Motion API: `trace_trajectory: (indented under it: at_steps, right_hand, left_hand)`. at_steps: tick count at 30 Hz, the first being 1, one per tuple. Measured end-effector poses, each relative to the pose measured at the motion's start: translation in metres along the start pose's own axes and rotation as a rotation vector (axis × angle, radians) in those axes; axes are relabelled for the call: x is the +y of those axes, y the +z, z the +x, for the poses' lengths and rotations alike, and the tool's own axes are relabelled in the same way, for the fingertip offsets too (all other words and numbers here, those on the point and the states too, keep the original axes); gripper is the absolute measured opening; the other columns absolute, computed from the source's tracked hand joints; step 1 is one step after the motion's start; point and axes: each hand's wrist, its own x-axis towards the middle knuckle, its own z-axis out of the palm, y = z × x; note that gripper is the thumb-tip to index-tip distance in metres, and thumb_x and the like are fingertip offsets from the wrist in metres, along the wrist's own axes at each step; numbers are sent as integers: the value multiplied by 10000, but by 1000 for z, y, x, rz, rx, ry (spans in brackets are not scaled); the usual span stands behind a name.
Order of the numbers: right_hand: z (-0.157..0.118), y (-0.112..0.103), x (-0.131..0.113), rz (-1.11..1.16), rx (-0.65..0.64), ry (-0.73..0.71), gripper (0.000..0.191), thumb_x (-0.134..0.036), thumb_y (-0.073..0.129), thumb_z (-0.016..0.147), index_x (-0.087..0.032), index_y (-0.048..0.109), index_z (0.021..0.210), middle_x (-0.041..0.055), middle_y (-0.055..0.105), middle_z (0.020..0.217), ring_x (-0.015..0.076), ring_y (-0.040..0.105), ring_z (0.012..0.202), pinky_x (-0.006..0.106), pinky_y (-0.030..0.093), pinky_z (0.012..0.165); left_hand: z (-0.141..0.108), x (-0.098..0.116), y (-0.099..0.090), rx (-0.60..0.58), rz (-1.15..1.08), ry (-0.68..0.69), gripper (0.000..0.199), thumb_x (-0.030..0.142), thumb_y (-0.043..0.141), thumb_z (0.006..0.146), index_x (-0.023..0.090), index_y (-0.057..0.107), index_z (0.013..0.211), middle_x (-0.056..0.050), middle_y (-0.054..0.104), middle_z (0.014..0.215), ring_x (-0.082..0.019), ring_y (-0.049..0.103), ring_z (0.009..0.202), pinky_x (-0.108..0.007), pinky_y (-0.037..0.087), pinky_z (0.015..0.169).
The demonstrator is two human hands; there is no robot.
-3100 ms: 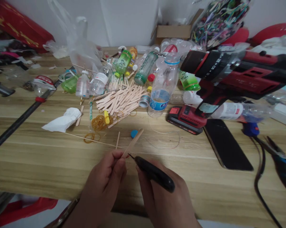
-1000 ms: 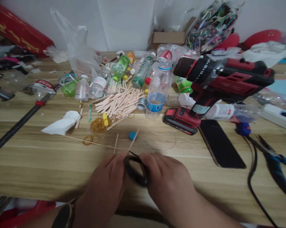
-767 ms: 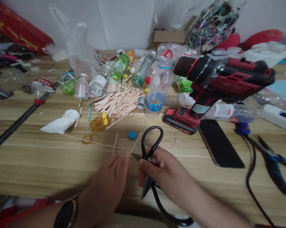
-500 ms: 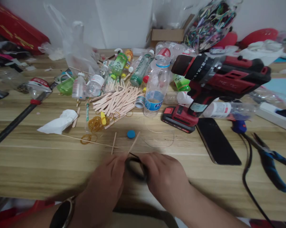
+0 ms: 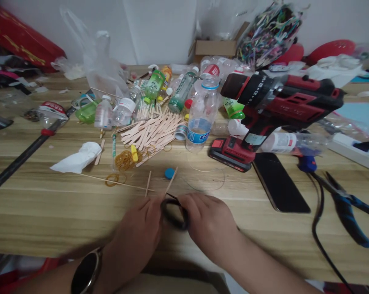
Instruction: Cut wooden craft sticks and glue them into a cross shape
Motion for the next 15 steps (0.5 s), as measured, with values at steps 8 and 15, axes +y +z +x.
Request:
trace_trajectory:
  at_steps: [8, 15]
  right_hand:
    - [4, 2, -13, 641, -255, 344, 222, -434, 538, 881, -220, 508, 830, -24, 637, 554, 144, 601, 489, 238, 476, 470]
    - [-7, 2, 2, -198, 106, -145, 183, -246, 484, 836, -207, 661, 860, 112, 757, 764, 254, 706, 669, 346, 514, 585]
  left_hand:
    - [4, -6, -6, 81, 8, 19, 266, 94, 300, 1013, 85, 545, 1117, -73, 705, 756, -200, 671, 635, -298, 530, 546]
    - [6, -4, -15, -168, -303, -233, 210, 129, 419, 947, 196, 617, 931, -39, 723, 785, -202, 680, 672, -320, 565, 647]
